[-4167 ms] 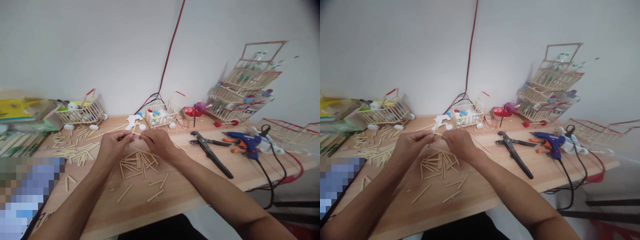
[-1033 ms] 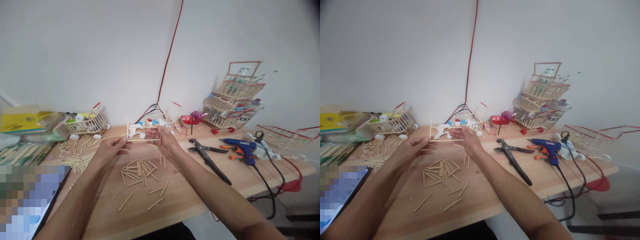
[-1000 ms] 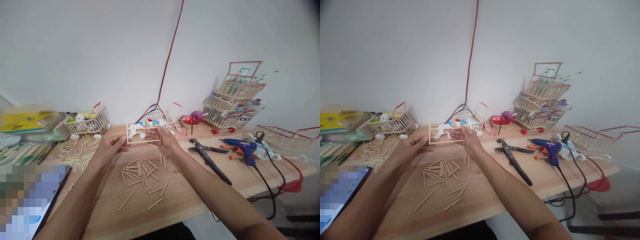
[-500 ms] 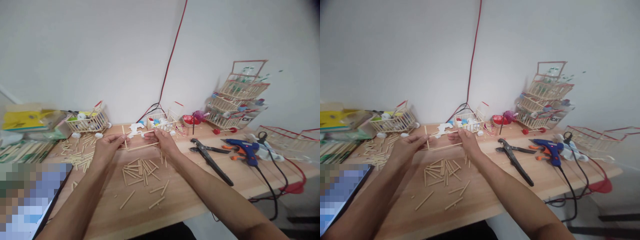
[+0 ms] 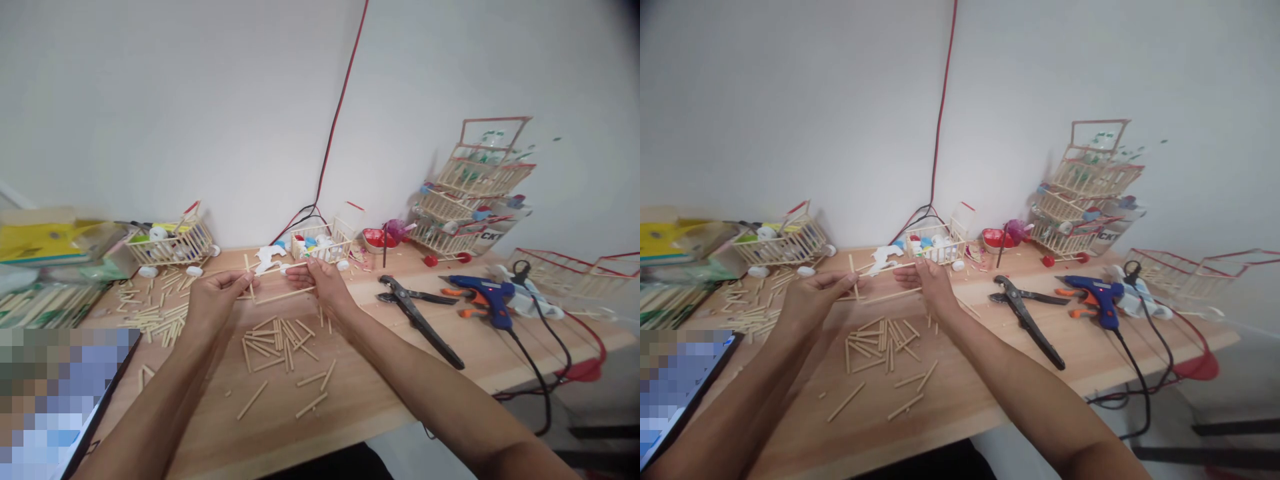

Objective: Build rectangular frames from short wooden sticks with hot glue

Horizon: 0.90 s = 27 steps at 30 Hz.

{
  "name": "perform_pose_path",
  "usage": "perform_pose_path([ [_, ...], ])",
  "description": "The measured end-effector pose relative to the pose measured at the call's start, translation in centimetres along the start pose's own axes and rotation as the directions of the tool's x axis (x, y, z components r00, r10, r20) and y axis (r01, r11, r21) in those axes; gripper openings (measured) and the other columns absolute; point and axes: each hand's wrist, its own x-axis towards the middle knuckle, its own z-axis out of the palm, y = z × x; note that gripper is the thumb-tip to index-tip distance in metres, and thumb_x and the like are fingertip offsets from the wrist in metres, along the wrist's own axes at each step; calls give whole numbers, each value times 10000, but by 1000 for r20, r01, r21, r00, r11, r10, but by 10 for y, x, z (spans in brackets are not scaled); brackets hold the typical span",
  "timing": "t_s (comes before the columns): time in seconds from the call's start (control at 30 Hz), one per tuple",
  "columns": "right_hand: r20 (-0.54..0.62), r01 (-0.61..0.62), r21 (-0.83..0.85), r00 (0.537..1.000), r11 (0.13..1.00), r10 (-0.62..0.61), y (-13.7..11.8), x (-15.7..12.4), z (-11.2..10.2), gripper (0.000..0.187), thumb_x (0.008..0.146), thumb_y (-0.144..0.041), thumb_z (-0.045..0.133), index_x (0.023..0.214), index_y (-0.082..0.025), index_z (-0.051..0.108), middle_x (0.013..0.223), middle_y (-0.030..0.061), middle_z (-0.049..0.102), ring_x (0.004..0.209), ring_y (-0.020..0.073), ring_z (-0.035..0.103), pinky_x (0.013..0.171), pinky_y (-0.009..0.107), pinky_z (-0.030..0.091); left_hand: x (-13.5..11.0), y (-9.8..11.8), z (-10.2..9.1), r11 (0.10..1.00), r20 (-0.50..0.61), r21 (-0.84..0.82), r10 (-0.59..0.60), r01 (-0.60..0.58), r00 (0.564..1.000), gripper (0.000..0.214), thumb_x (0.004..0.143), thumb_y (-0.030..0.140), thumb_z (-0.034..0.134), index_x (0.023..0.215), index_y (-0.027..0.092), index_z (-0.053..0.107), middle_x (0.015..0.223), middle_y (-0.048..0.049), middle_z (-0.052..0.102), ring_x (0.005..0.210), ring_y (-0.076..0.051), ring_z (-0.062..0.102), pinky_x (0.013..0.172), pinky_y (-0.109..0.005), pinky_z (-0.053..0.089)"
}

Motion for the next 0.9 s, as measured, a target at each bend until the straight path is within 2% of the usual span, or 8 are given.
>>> perform_pose_path([
  [0.33, -18, 13, 28, 1000, 1000, -13, 5, 3, -1, 316, 902, -441, 518, 776, -160, 590, 742, 66, 746, 624, 131, 693, 607, 225, 545, 3, -9, 1, 1000, 29, -3, 8, -8, 1000, 240, 645, 410, 718, 713, 183, 759, 709, -53, 748, 664, -193, 651, 644, -286, 514],
  [0.63, -31, -20, 38, 999, 999, 21, 5, 3, -1, 246, 954, -282, 448, 792, -152, 580, 745, 65, 747, 628, 119, 695, 602, 205, 538, 2, -7, 3, 999, 48, -52, -11, 13, 999, 227, 630, 396, 721, 678, 175, 747, 687, -61, 745, 660, -190, 655, 632, -277, 508],
  [0.9, -53, -17, 48, 998, 999, 20, 6, 3, -1, 236, 930, -326, 502, 783, -156, 574, 734, 58, 744, 626, 123, 693, 609, 217, 543, 1, -9, 3, 1000, 39, -20, 6, -6, 999, 241, 648, 399, 701, 669, 164, 747, 710, -71, 747, 664, -186, 645, 642, -281, 495],
])
